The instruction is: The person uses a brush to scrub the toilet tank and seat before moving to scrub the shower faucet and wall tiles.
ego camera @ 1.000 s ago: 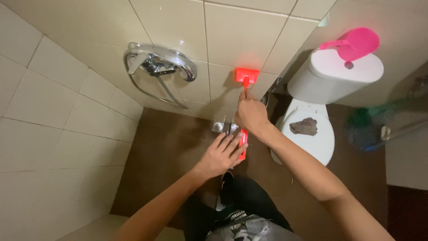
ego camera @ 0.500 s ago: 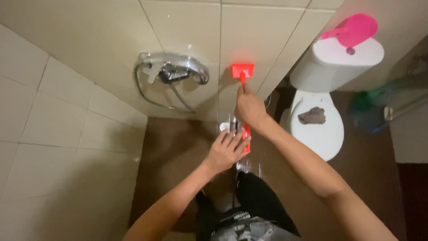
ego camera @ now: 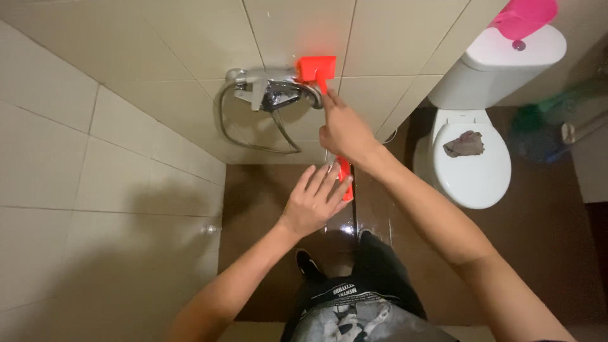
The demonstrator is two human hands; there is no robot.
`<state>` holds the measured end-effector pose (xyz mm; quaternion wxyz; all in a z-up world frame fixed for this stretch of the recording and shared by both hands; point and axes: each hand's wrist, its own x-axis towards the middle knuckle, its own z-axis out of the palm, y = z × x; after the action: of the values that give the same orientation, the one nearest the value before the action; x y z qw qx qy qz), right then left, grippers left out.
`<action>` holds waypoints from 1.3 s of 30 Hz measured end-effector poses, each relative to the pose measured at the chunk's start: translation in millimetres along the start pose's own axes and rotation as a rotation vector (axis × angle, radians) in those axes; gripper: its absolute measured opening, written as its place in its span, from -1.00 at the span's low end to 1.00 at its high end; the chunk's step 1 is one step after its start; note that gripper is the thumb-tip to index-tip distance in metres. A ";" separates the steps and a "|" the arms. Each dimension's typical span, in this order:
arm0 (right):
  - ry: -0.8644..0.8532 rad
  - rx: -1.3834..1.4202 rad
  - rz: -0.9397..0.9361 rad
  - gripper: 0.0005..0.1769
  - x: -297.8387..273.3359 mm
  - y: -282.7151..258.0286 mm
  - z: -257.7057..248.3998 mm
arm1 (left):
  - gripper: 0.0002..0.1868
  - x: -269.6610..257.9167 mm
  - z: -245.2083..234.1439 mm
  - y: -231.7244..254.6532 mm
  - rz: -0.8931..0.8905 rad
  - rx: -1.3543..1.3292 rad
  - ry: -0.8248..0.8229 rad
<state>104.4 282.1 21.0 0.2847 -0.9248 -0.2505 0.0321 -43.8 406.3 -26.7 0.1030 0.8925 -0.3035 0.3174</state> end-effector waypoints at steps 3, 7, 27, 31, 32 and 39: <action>-0.018 0.017 0.010 -0.21 5.2 -13.5 13.4 | -0.49 -11.0 -6.3 -8.3 -0.006 0.006 0.024; -0.027 0.036 -0.019 -0.22 -0.9 -22.7 33.6 | -0.50 -31.1 -16.6 -13.9 0.001 -0.011 0.007; 0.182 -0.181 -0.038 -0.20 5.9 -20.5 94.7 | -0.60 -72.8 -4.3 -31.3 -0.014 -0.001 0.061; 0.092 -0.203 0.018 -0.17 -6.7 -19.3 104.6 | -0.60 -85.1 5.4 -16.3 -0.041 -0.036 0.092; 0.078 -0.182 0.028 -0.18 -8.2 -18.9 103.3 | -0.60 -86.0 6.3 -11.8 -0.046 -0.030 0.099; 0.092 -0.102 -0.011 -0.19 -12.1 -6.1 97.6 | -0.55 -79.4 15.4 1.2 -0.086 -0.035 0.124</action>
<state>71.5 330.4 -58.3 0.2483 -0.9373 -0.2435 -0.0246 -85.6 437.4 -88.6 0.1507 0.8814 -0.2633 0.3620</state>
